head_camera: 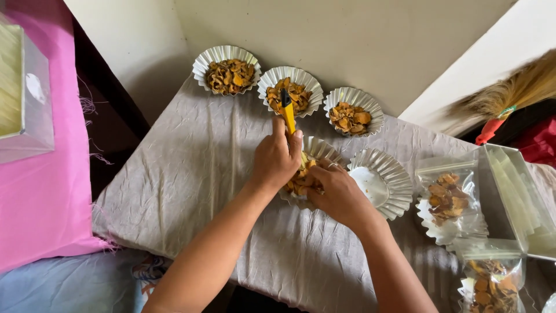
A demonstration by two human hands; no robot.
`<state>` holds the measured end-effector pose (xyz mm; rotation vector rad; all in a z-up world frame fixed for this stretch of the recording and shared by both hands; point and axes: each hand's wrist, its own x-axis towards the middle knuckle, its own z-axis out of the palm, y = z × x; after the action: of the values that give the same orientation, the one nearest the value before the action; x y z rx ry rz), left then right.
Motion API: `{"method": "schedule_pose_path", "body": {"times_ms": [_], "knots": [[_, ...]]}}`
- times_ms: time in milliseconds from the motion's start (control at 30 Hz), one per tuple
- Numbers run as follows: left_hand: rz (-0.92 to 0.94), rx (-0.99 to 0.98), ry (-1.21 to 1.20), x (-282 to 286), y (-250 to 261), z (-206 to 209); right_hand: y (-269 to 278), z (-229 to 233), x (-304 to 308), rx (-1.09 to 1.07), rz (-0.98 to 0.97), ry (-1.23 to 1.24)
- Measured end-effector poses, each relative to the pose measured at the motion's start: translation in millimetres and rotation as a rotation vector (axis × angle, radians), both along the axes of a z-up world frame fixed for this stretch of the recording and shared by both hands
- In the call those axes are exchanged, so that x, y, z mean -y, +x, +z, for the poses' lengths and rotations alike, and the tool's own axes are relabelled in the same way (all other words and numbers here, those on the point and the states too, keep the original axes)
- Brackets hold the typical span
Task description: Cleaning and sorting dried tea leaves in small foil containers using a brush and manual picking.
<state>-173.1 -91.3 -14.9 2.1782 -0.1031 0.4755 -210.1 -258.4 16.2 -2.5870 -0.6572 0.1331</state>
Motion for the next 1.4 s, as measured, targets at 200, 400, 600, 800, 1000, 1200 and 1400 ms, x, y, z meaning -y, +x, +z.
{"method": "schedule_pose_path", "body": {"times_ms": [200,400,600,800,1000,1200,1400], "knots": [[-0.059,0.028,-0.160,-3,-2,6,-14,-9,15,0.021,-0.155,0.594],[-0.202,0.424,-0.636,-5,-17,18,-26,15,16,-0.289,-0.410,1.216],[-0.341,0.482,-0.515,23,-20,5,-21,4,14,-0.321,-0.437,1.362],[-0.261,0.562,-0.520,12,-22,12,-26,17,16,-0.251,-0.454,1.268],[-0.199,0.520,-0.358,7,-3,-7,-33,43,57,0.067,-0.577,0.569],[-0.123,0.522,-0.241,-10,-6,10,-40,77,74,-0.149,-0.637,-0.092],[-0.027,0.499,-0.294,-1,-4,-1,-33,28,18,0.119,-0.231,0.003]]}}
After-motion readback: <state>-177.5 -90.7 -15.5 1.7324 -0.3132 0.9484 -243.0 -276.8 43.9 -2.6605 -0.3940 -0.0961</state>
